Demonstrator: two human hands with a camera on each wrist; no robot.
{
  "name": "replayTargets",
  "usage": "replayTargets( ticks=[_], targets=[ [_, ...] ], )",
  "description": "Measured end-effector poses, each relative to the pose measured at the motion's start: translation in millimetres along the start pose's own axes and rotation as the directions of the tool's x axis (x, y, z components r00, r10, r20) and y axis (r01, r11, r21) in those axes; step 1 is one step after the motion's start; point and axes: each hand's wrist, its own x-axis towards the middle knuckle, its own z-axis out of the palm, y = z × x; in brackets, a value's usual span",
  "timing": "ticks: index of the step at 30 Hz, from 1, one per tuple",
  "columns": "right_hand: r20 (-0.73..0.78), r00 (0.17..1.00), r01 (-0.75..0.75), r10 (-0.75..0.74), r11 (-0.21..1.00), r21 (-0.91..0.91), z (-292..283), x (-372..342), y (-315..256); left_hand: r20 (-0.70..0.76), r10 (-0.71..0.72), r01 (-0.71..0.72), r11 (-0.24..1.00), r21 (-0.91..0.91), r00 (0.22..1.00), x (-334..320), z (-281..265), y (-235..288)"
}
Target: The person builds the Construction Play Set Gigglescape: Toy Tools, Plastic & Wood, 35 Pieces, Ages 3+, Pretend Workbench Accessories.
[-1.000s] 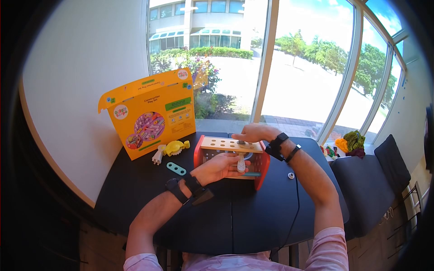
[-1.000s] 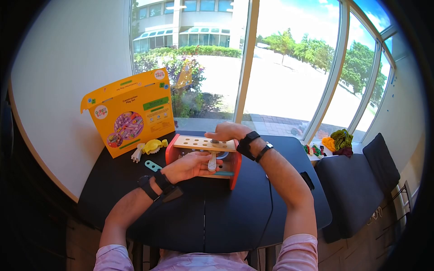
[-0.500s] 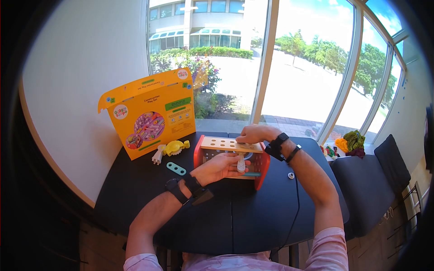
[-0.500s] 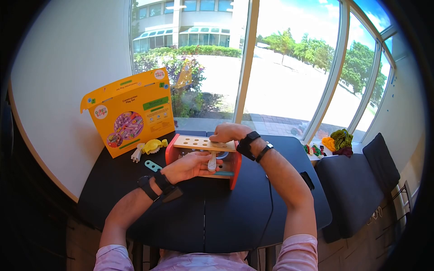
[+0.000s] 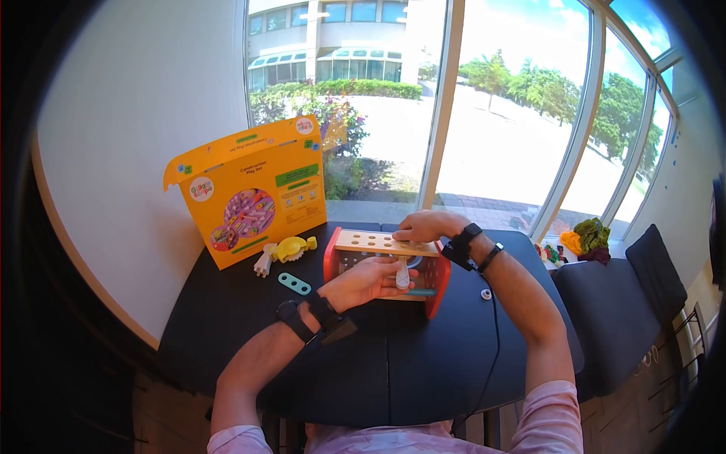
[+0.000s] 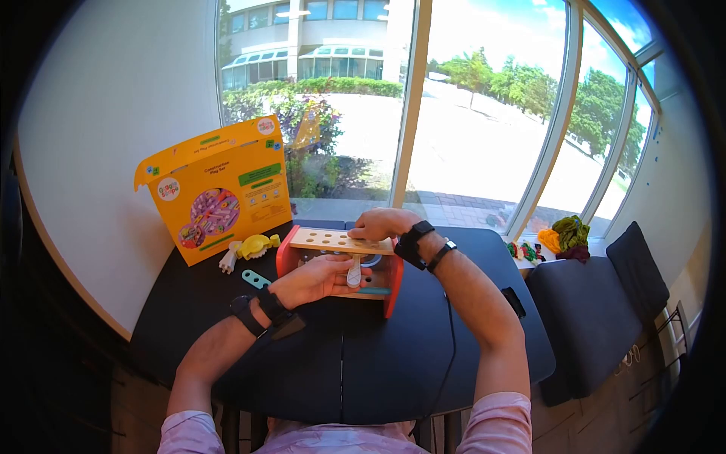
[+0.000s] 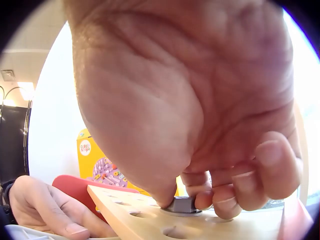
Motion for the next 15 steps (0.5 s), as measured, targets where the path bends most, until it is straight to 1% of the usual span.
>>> replayTargets(
  ticks=[3, 6, 7, 9, 11, 13, 14, 15],
  targets=[
    [-0.013, 0.999, 0.047, -0.047, 0.999, -0.014, 6.0, 8.8, 10.9, 0.002, -0.003, 0.003, 1.0, -0.017, 1.0, 0.6, -1.1, -0.8],
    [-0.092, 0.996, -0.022, 0.015, 0.997, -0.08, -8.9, -17.7, -15.2, -0.002, 0.001, -0.001, 1.0, 0.012, 1.0, -5.5, 5.0, 1.0],
    [-0.165, 0.985, 0.036, -0.044, 0.998, -0.051, -8.5, -23.9, -13.9, -0.002, -0.012, 0.013, 1.0, 0.017, 1.0, -8.9, 6.8, 1.4],
    [-0.239, 0.965, 0.106, -0.105, 0.994, -0.007, -12.4, -45.6, -20.6, -0.006, -0.043, 0.043, 0.999, 0.022, 0.999, -19.1, 10.0, 0.2],
    [-0.324, 0.93, 0.2, -0.175, 0.979, 0.044, -14.4, -76.9, -31.5, 0.053, -0.056, 0.053, 0.997, 0.059, 0.997, -33.7, 11.0, -5.5],
    [-0.343, 0.924, 0.219, -0.169, 0.969, 0.115, -12.2, -112.5, -43.8, 0.096, -0.084, 0.076, 0.994, 0.081, 0.992, -50.1, 13.5, -7.4],
    [-0.349, 0.923, 0.229, -0.165, 0.962, 0.152, -7.7, -127.7, -47.6, 0.082, -0.063, 0.052, 0.991, 0.126, 0.995, -58.9, 18.1, -6.3],
    [-0.387, 0.903, 0.246, -0.187, 0.963, 0.11, -0.9, -140.1, -48.2, 0.07, -0.041, 0.029, 0.985, 0.17, 0.997, -68.1, 24.1, -4.1]
  ],
)
